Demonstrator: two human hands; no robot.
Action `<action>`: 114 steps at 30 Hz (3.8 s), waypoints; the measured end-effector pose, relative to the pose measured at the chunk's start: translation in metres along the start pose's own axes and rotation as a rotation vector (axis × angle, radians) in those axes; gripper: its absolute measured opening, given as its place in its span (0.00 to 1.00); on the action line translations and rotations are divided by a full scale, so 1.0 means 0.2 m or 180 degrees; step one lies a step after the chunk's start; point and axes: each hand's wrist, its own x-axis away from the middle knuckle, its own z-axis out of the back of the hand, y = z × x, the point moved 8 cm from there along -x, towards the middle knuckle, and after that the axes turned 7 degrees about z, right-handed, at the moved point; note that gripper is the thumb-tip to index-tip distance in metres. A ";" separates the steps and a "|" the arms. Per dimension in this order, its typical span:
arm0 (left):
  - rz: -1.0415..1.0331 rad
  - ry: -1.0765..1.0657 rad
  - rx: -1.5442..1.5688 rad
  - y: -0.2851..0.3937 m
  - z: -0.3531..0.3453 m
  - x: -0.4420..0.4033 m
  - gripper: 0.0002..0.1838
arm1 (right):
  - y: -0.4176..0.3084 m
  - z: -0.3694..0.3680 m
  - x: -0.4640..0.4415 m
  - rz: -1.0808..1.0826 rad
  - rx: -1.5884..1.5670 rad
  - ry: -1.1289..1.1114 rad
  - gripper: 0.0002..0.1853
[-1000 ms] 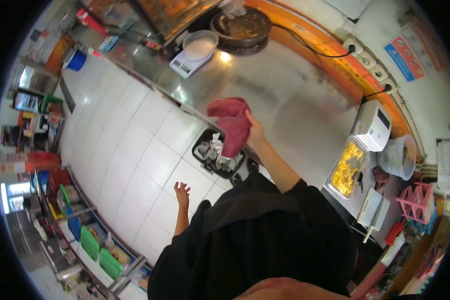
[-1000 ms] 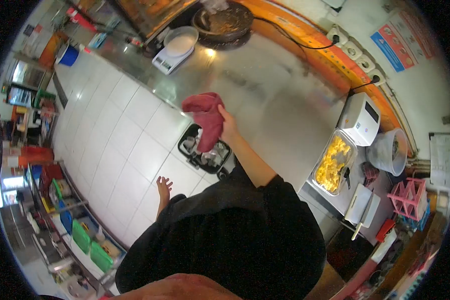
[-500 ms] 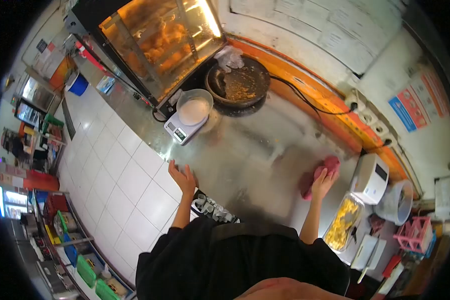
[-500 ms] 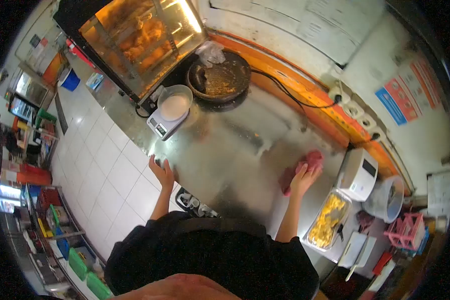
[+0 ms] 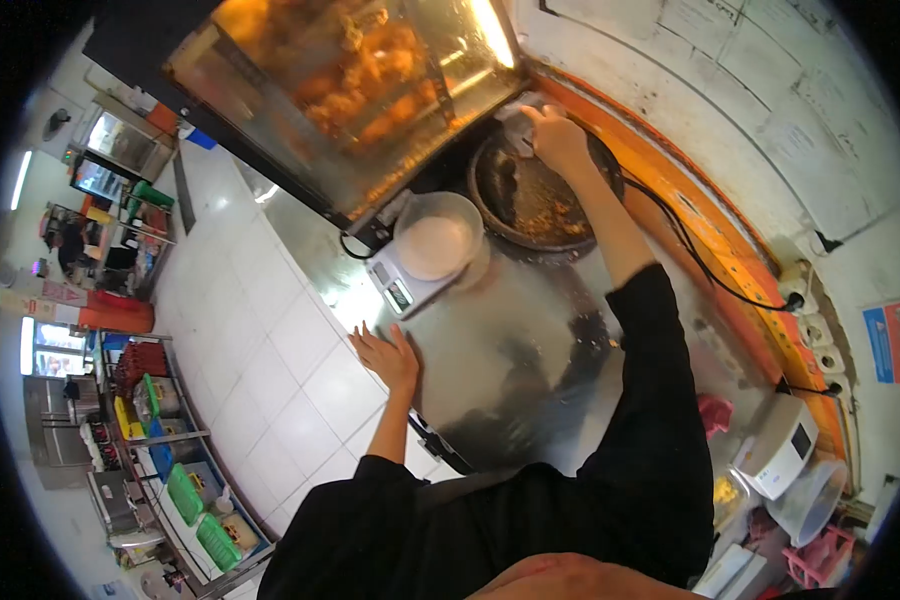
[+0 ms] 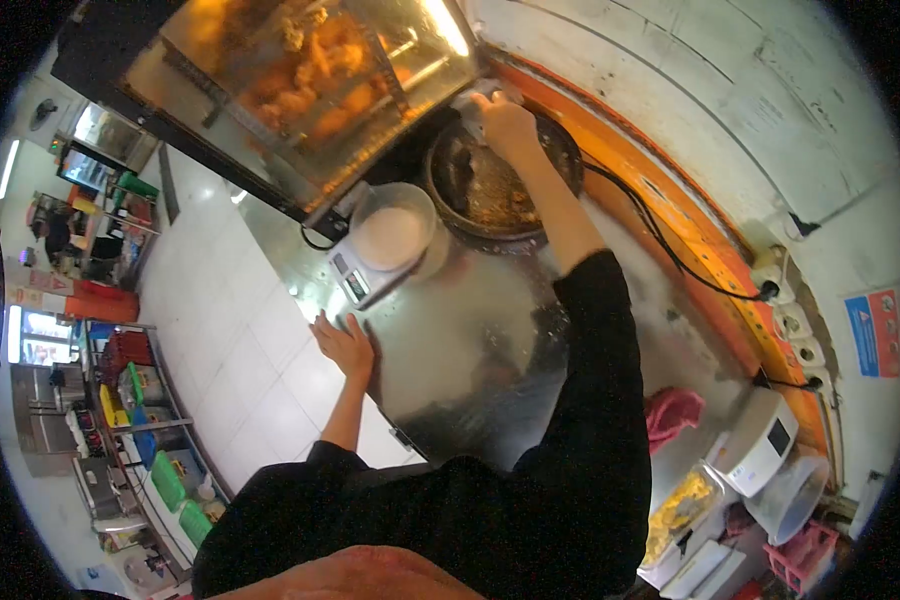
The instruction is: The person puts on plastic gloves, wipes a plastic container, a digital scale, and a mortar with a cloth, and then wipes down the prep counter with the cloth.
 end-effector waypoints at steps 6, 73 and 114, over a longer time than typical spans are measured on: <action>-0.0039 0.0084 0.0193 0.01 0.01 0.00 0.33 | 0.12 -0.39 -0.22 -0.0222 0.0311 -0.0589 0.16; -0.1724 -0.1786 0.1827 0.01 0.45 0.42 0.30 | -0.26 -0.48 0.29 -0.2507 -0.1225 -0.0590 0.17; 0.0931 -0.1771 0.3005 0.41 -0.12 -0.29 0.34 | -0.58 -0.87 1.05 -0.1468 -0.1421 -0.0503 0.18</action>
